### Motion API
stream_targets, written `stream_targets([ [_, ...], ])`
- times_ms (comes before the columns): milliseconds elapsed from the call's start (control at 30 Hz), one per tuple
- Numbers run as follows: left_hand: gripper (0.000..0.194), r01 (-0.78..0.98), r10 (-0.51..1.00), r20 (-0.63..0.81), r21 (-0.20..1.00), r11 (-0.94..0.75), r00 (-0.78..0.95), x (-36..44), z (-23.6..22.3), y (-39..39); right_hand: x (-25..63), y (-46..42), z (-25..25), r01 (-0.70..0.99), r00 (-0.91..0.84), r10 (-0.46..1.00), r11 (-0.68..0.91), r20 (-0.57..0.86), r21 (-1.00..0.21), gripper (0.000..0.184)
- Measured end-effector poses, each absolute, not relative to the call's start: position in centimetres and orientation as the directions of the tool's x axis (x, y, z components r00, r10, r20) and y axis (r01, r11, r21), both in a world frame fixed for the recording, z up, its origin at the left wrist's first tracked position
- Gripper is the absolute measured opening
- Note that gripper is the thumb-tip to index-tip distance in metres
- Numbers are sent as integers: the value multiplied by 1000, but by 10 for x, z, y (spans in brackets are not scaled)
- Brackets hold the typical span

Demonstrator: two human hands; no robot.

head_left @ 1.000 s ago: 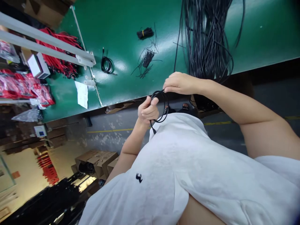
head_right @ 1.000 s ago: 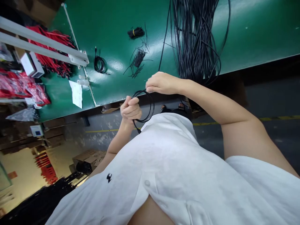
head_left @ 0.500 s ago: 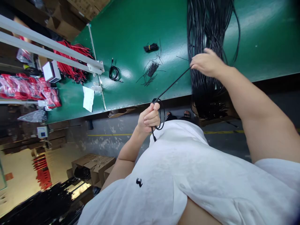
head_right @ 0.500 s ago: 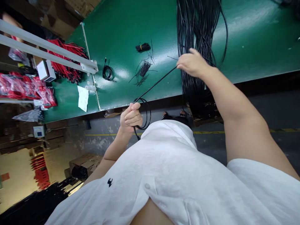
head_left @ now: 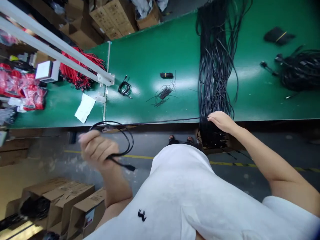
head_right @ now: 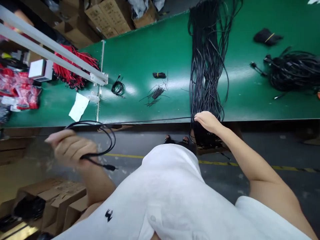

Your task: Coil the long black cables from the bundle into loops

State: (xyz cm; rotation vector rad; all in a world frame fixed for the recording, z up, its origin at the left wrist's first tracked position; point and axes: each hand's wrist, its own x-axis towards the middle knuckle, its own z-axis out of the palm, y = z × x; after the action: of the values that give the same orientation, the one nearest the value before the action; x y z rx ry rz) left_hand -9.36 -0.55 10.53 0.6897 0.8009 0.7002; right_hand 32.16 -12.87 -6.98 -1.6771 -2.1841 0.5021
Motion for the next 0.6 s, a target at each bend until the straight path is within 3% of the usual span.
stream_targets([
  [67,39,-440,888,-287,787,433,360,-75,94,0,315,-117,-57,816,-390,921,351,11,-459,37],
  [133,41,-253,774,-482,755,604,409,-48,72,2,285,-109,-34,671,-603,797,534,40,-513,36],
  [200,34,-61,638,-597,705,707,486,-25,44,-4,250,-102,-10,524,-695,708,617,124,-587,37],
  [400,48,230,300,-644,606,761,704,-9,11,-42,228,-61,4,543,-566,817,467,107,-698,37],
  [600,41,169,196,-577,518,839,793,-23,26,-51,242,-56,4,471,-453,885,343,111,-813,41],
])
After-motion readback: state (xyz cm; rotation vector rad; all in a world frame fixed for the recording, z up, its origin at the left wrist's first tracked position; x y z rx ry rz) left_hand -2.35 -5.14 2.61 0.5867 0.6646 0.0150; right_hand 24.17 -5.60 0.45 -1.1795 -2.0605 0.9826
